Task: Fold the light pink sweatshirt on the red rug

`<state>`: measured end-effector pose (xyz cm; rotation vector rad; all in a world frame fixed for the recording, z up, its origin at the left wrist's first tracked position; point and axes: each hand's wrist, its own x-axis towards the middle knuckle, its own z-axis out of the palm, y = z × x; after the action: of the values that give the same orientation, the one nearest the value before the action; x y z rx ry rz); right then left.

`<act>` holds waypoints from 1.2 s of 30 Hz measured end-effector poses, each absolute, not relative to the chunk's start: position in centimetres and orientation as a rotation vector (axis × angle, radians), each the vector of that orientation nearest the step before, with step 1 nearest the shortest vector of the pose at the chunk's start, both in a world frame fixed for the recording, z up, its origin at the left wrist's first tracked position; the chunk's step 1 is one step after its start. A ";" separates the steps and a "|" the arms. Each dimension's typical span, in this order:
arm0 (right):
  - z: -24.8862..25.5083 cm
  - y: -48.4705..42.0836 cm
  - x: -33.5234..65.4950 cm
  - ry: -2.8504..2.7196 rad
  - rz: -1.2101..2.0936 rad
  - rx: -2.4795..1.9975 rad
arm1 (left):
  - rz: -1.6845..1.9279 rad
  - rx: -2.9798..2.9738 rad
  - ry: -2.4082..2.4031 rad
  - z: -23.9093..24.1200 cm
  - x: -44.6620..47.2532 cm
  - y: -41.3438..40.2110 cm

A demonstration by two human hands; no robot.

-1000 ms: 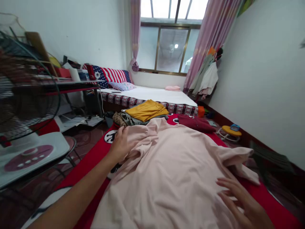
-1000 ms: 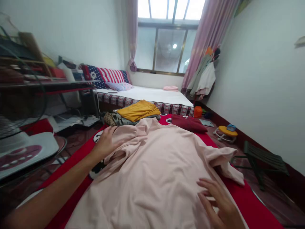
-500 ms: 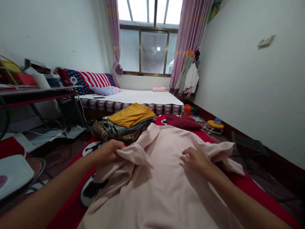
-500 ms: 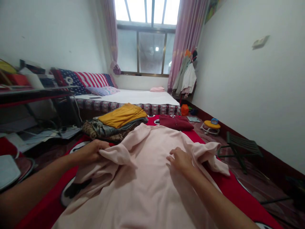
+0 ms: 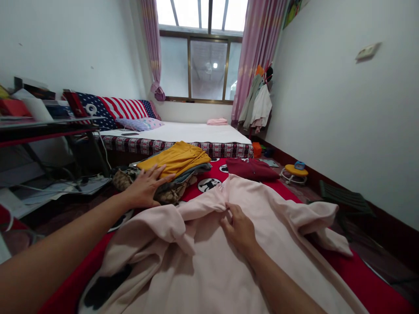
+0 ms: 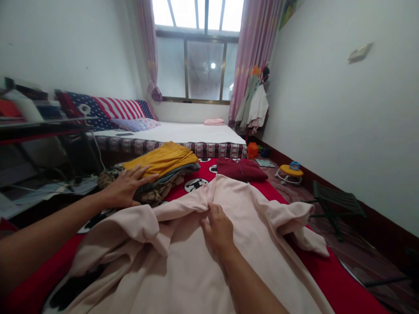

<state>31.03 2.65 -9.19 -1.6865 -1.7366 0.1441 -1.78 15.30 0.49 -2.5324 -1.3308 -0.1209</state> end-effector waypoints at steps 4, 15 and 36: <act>-9.0 2.7 31.6 -1.680 0.220 -1.674 | -0.037 -2.489 -1.188 -0.5 0.0 16.3; -9.7 2.9 32.4 -1.653 0.310 -1.535 | -0.057 -2.298 -1.138 2.8 -3.1 19.1; -8.6 5.5 36.4 -1.208 0.109 -1.557 | -0.772 -2.622 -1.033 1.1 1.8 0.4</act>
<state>36.41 5.46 -8.57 -1.5571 -1.2083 0.1092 1.82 0.45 1.08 -2.6221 -1.0327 -0.7724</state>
